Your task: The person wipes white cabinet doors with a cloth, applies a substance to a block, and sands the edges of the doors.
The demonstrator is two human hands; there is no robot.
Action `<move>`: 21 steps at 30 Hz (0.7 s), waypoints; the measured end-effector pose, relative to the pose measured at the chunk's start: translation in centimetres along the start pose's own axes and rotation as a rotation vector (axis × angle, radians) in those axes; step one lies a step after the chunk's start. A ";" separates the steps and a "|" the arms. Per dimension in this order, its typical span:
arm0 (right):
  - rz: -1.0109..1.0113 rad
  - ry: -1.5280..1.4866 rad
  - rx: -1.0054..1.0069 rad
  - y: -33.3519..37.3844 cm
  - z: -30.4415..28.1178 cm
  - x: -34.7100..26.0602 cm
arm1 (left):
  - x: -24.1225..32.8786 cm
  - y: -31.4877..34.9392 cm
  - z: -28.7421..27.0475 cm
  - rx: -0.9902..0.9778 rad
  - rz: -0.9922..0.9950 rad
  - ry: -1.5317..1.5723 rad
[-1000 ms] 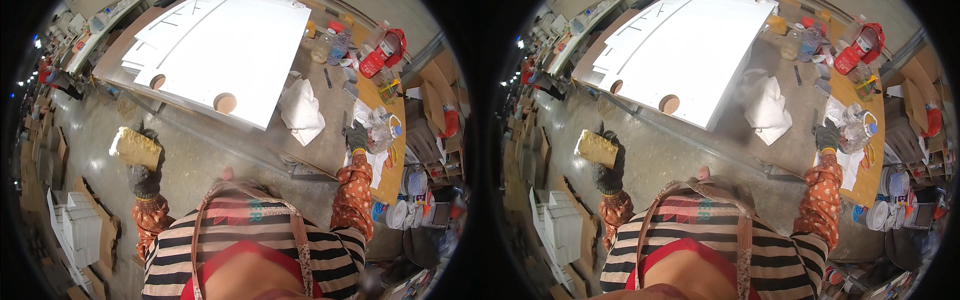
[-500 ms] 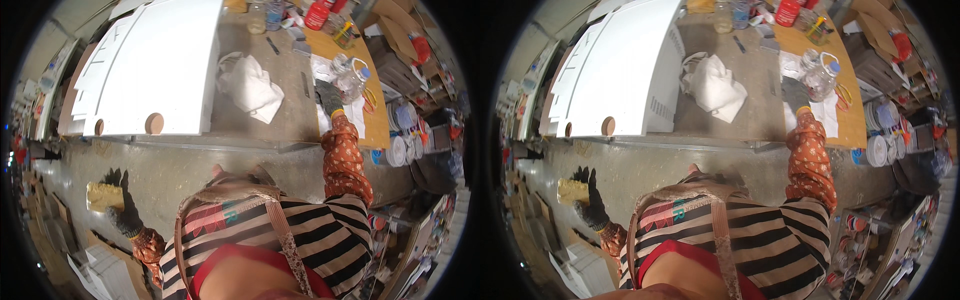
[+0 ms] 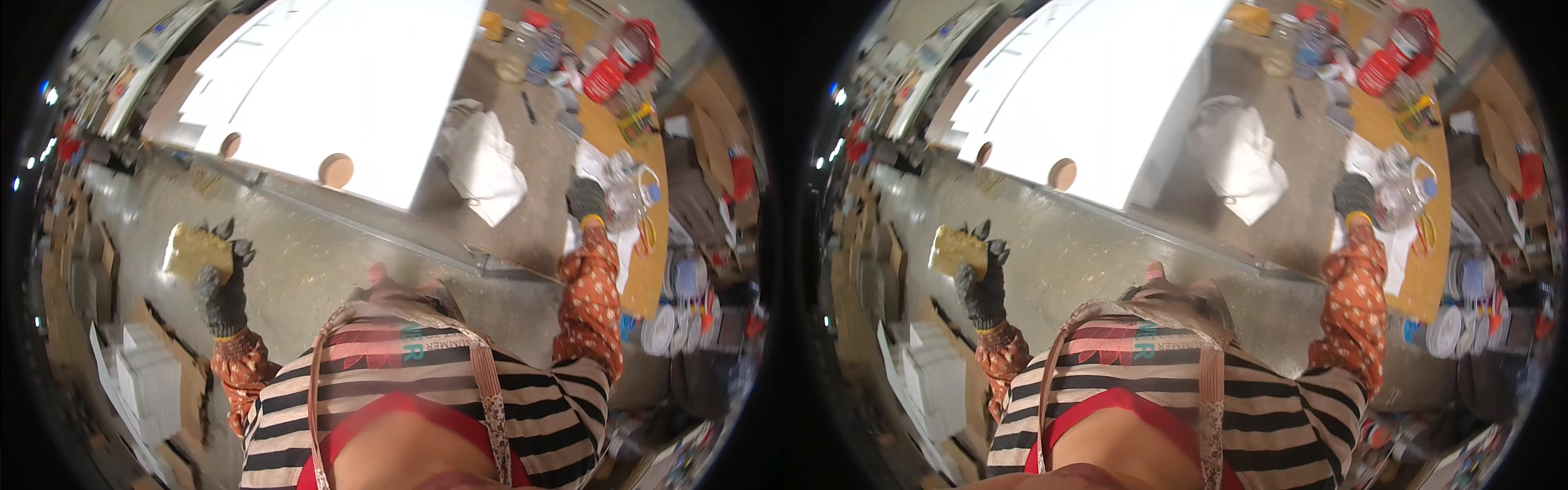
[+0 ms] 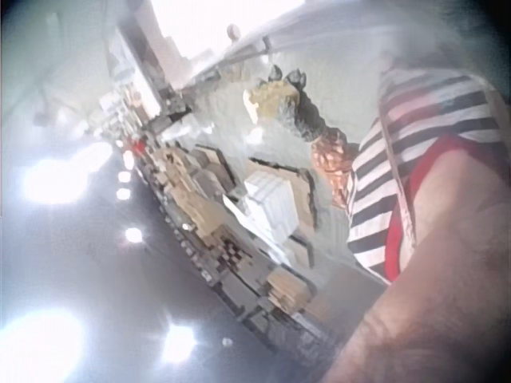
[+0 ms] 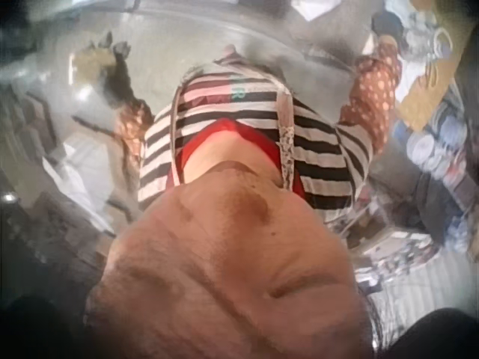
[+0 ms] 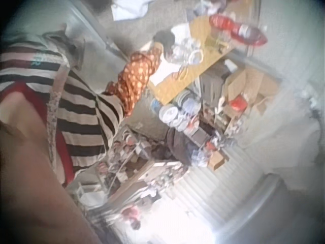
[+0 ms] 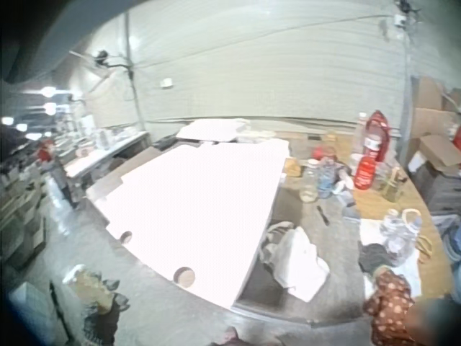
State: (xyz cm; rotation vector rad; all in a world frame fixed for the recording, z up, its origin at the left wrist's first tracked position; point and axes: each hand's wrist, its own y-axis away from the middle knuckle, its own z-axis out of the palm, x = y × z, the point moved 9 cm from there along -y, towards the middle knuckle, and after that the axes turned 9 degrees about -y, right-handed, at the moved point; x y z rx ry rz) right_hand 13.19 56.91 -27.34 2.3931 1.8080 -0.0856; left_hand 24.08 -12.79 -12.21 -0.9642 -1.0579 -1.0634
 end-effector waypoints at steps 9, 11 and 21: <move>0.291 -0.121 -0.050 2.0 -1.8 -1.6 | 4.5 -3.1 -2.9 0.026 0.098 -0.195; 0.315 -0.124 0.008 2.3 -2.1 -1.4 | 4.2 -5.5 -6.1 0.116 0.110 -0.167; 0.246 -0.327 0.787 10.9 -9.2 -9.6 | 6.6 -18.5 3.2 -0.243 0.238 -0.382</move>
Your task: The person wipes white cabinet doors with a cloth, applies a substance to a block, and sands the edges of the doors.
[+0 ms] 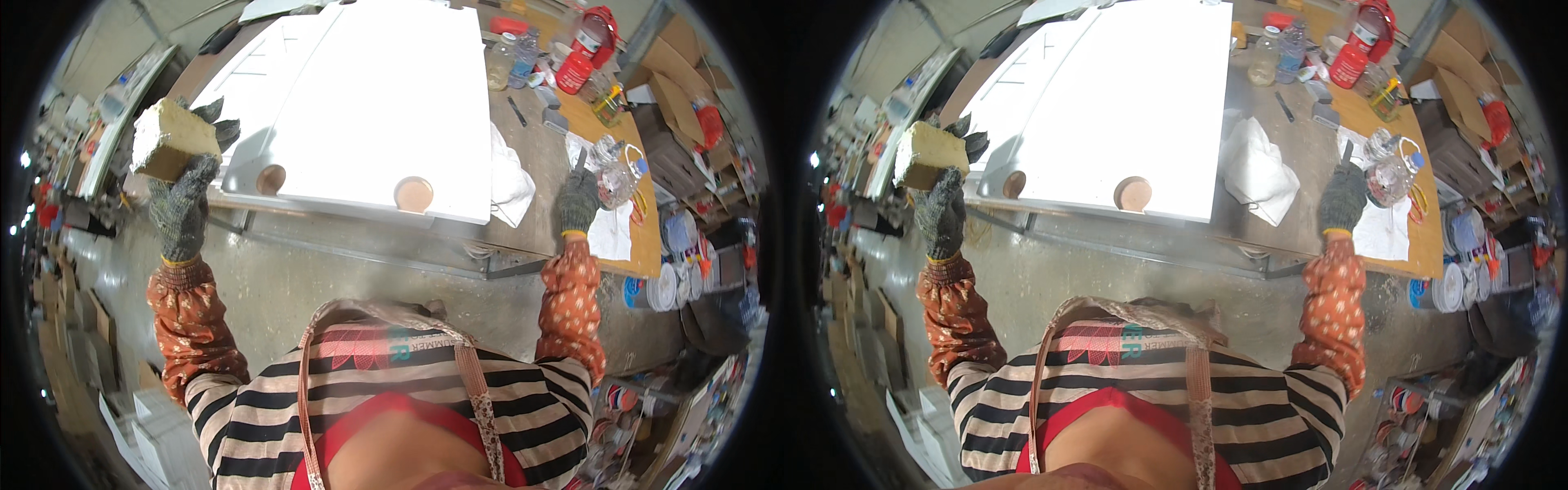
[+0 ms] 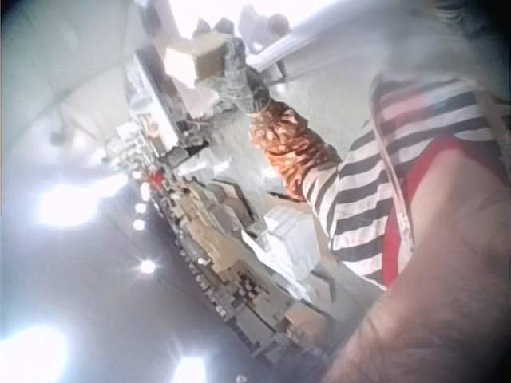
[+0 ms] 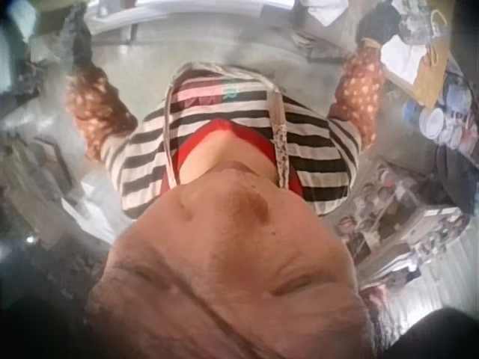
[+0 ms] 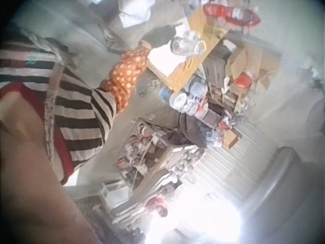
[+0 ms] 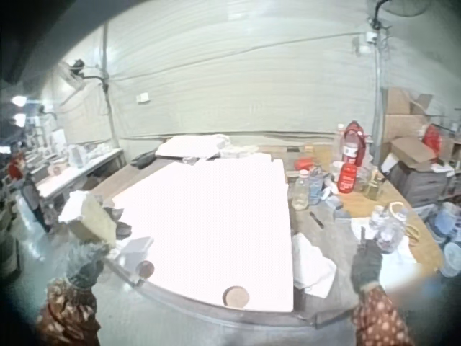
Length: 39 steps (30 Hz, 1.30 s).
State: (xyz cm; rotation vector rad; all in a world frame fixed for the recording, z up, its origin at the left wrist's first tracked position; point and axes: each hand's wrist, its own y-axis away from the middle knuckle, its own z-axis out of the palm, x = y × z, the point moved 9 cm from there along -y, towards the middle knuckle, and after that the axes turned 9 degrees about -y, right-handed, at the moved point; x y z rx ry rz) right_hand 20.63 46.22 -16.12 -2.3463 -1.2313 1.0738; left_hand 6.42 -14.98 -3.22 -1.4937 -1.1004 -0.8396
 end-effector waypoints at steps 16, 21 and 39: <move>-0.623 0.083 0.076 5.7 -5.1 -30.4 | -0.4 -7.3 10.2 -0.462 0.017 -0.060; -0.681 0.020 -0.027 6.6 -8.5 -31.5 | -1.9 -8.4 9.3 -0.425 0.152 -0.215; -0.615 0.046 -0.212 11.6 -8.9 -27.9 | 0.4 -4.8 11.0 -0.665 -0.030 -0.173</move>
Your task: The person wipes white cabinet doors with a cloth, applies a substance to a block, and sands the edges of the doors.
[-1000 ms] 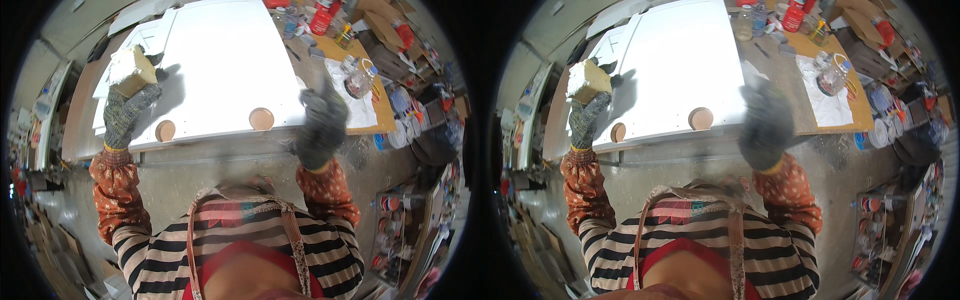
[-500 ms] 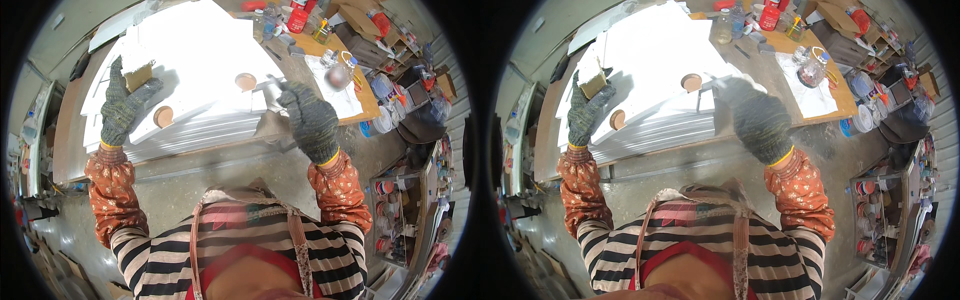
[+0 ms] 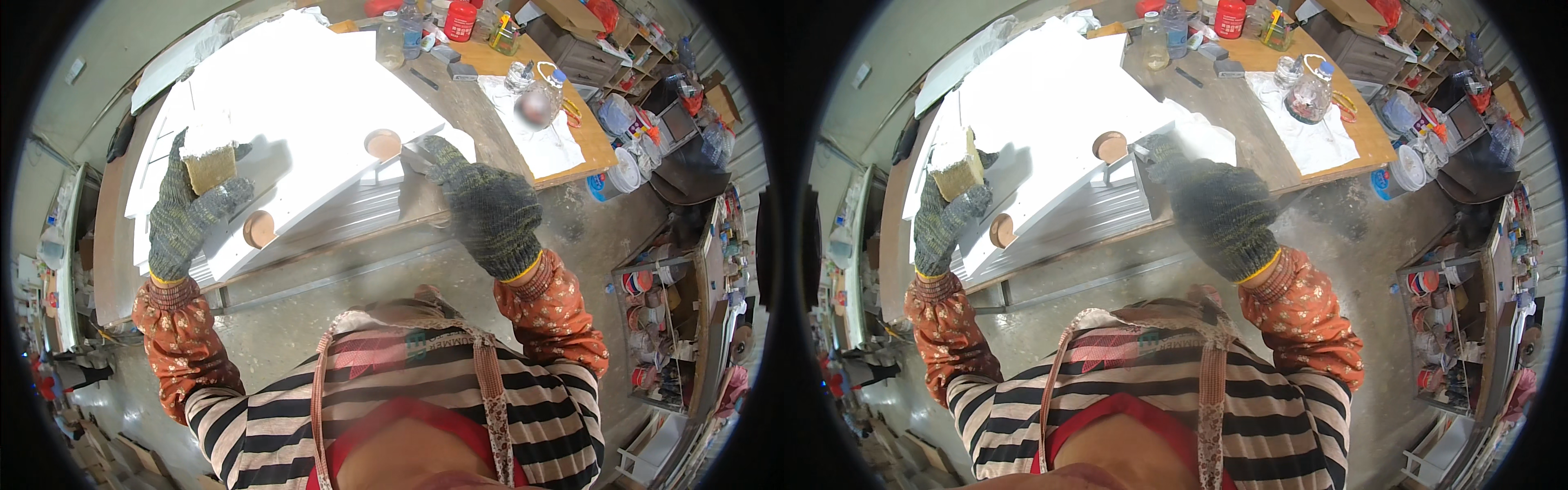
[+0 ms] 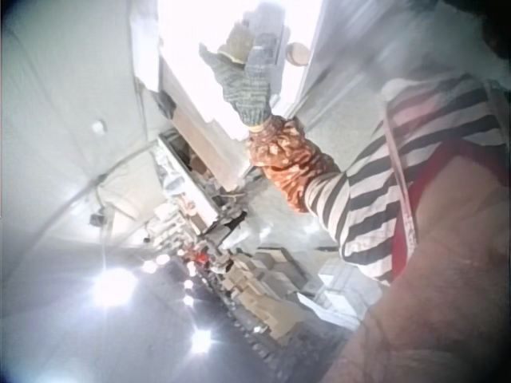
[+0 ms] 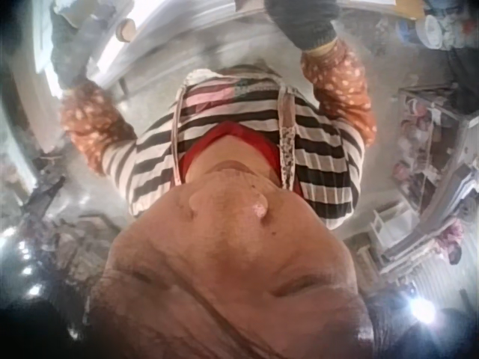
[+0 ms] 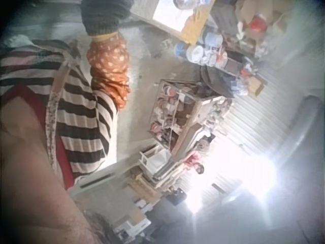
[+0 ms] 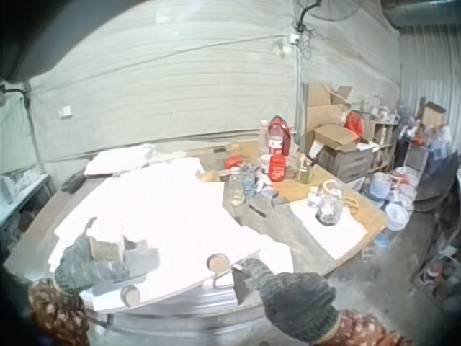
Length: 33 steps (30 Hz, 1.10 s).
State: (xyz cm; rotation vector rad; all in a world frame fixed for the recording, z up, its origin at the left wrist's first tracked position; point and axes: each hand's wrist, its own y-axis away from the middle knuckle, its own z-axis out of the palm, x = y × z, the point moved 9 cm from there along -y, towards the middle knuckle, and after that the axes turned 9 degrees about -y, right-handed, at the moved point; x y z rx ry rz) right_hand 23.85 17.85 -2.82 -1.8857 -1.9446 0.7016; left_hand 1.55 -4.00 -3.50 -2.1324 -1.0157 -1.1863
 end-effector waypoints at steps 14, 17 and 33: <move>-0.071 0.019 -0.001 0.3 0.7 -0.1 | 0.3 -0.3 0.6 -0.027 -0.035 0.019; -0.054 -0.002 -0.026 -0.1 0.6 -0.1 | 0.0 -0.3 1.0 -0.066 -0.038 0.072; 0.183 -0.186 -0.242 -1.2 0.6 -0.2 | -0.3 -0.4 1.5 -0.148 -0.058 0.141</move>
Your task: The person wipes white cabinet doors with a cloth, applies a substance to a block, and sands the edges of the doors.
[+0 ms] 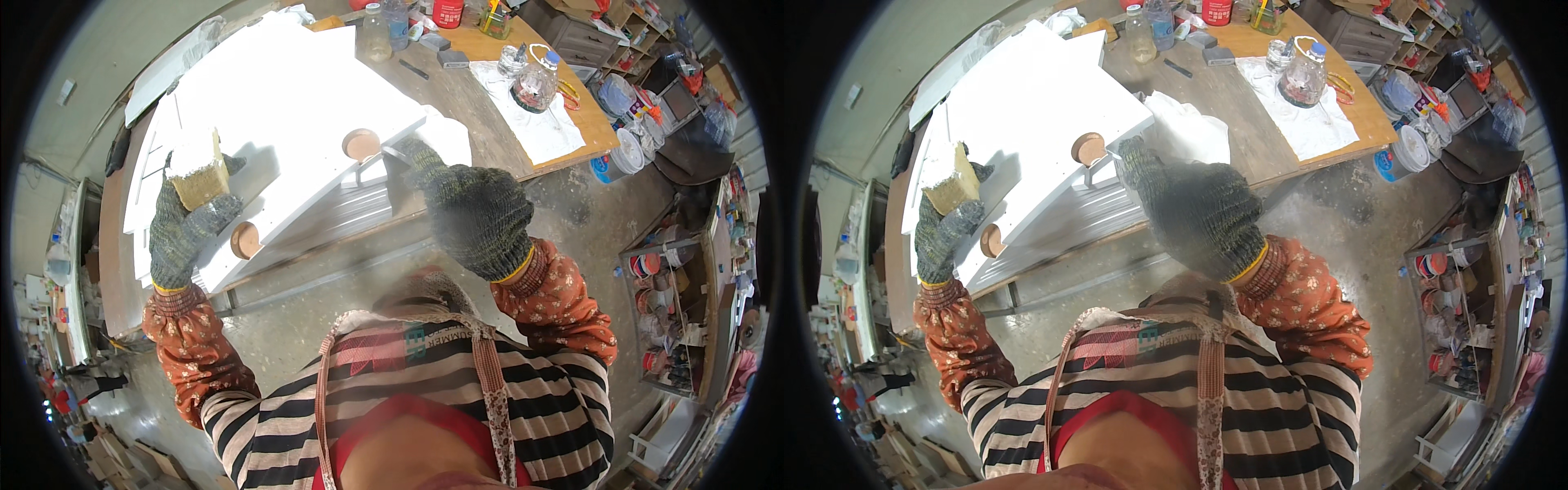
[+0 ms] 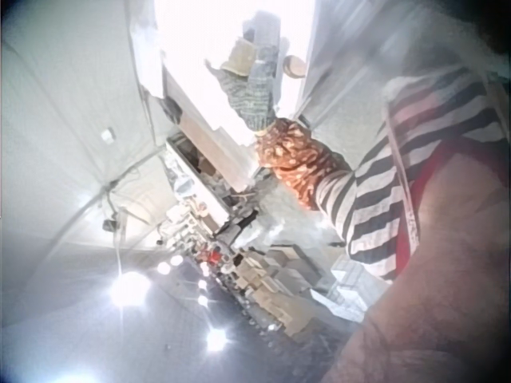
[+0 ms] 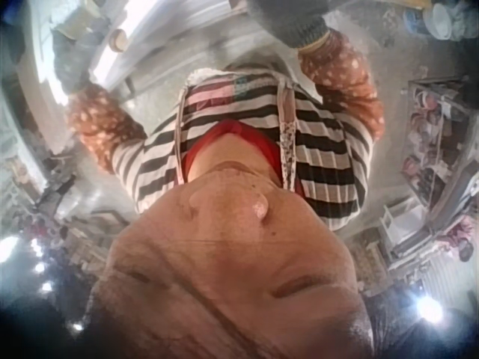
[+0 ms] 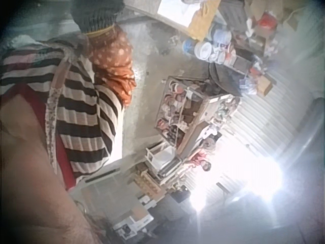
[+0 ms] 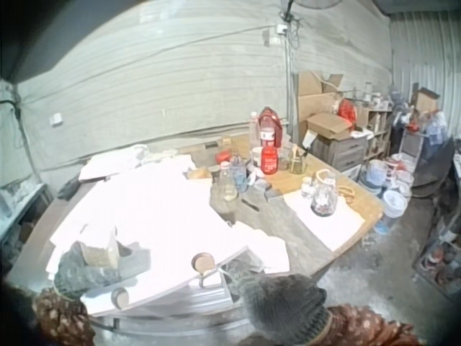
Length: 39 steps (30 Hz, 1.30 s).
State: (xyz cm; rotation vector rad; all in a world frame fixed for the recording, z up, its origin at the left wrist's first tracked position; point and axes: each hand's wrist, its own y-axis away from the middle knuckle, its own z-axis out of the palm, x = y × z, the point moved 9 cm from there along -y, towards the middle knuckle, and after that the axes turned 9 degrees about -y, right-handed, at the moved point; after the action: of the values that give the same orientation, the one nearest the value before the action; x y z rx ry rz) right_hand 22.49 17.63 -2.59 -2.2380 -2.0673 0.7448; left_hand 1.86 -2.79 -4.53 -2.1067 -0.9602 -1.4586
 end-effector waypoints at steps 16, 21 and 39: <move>-0.087 -0.007 0.163 1.3 1.3 -0.4 | -0.5 0.0 -1.3 0.116 0.076 -0.015; -0.214 0.233 0.264 2.3 0.8 -1.9 | -0.2 0.3 -1.7 0.170 0.073 -0.035; -0.156 0.150 0.283 2.4 1.2 -2.3 | 3.3 1.0 -0.8 0.227 0.158 -0.066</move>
State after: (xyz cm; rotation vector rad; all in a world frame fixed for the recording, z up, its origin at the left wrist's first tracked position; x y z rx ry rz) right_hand 24.33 14.74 -3.61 -1.8983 -1.9049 0.7754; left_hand 2.79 -3.03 -1.11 -2.0239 -0.9134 -1.1528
